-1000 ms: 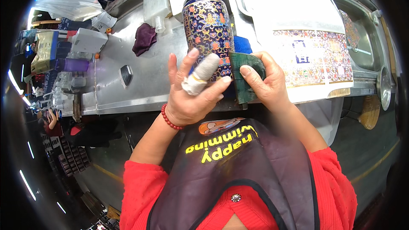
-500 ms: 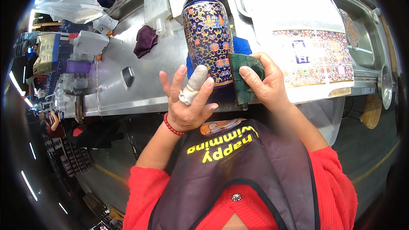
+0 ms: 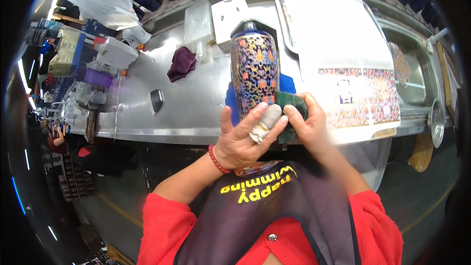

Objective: The person applies a decorative sticker to a blue ceramic bottle, smooths it with a green tool, and then places the bottle on a nearby table. The person then picks up another blue bottle and applies a second sticker to it.

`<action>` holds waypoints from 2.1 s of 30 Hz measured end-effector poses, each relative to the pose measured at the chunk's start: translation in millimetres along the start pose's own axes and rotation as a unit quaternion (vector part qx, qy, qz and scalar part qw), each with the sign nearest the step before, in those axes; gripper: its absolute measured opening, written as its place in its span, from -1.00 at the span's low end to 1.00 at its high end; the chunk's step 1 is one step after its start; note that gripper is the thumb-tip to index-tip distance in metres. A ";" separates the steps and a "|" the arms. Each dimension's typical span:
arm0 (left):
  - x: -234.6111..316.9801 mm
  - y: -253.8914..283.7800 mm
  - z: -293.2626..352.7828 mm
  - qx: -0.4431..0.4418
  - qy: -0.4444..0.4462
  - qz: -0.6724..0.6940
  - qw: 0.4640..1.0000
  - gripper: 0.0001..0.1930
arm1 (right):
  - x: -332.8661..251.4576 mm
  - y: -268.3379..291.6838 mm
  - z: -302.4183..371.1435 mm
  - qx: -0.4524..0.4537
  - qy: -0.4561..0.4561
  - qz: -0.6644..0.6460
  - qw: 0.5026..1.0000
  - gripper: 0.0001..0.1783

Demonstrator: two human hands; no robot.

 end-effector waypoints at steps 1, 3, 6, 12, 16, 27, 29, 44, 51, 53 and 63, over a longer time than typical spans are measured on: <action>2.5 -1.5 -0.5 -0.011 0.004 0.011 1.000 -0.68 | -0.2 0.2 -1.0 0.003 -0.002 0.005 1.000 -0.79; 1.0 -3.9 1.7 -0.018 0.003 0.062 0.998 -0.64 | -0.1 1.7 -2.7 -0.008 -0.006 0.009 1.000 -0.78; -9.0 0.5 10.2 0.057 0.107 0.146 0.982 -0.50 | 2.6 7.2 -3.9 -0.019 -0.034 0.001 0.999 -0.78; -40.2 -5.3 19.2 -0.013 0.255 0.137 0.957 -0.12 | -7.8 15.3 -12.4 -0.018 -0.011 -0.002 1.000 -0.78; -46.8 -1.5 17.8 -0.040 0.203 0.068 0.976 -0.07 | -34.9 12.9 -34.7 0.038 0.167 0.087 0.981 -0.78; -40.1 -17.5 28.4 -0.067 0.257 0.120 0.957 0.03 | -87.1 -7.7 -90.7 -0.277 0.185 0.223 0.916 -0.65; -42.6 -16.6 29.5 -0.064 0.273 0.109 0.954 0.01 | -82.7 -5.1 -118.3 -0.100 0.006 0.027 0.995 -0.72; -46.9 13.5 3.9 -0.016 0.191 0.031 0.981 -0.12 | -50.4 16.2 -57.1 -0.007 0.173 0.173 0.970 -0.70; -56.1 -2.2 14.9 -0.040 0.229 0.092 0.968 -0.08 | -24.1 9.6 -33.8 -0.013 0.000 -0.016 1.000 -0.82; -58.4 2.3 13.3 -0.099 0.223 0.052 0.968 -0.11 | -17.4 7.4 -26.0 -0.022 -0.027 -0.053 0.998 -0.81; -54.9 -10.2 17.2 -0.021 0.252 0.108 0.961 -0.03 | -6.2 1.0 -1.8 0.005 -0.023 -0.019 1.000 -0.75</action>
Point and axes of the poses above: each hand's wrist, its own z-axis away from the middle knuckle, its own y-axis out of the back of the hand, x = y × z, the point moved 3 cm from there along -z, towards the middle knuckle, and after that the axes turned 2 degrees about x, right-handed, at the moved point
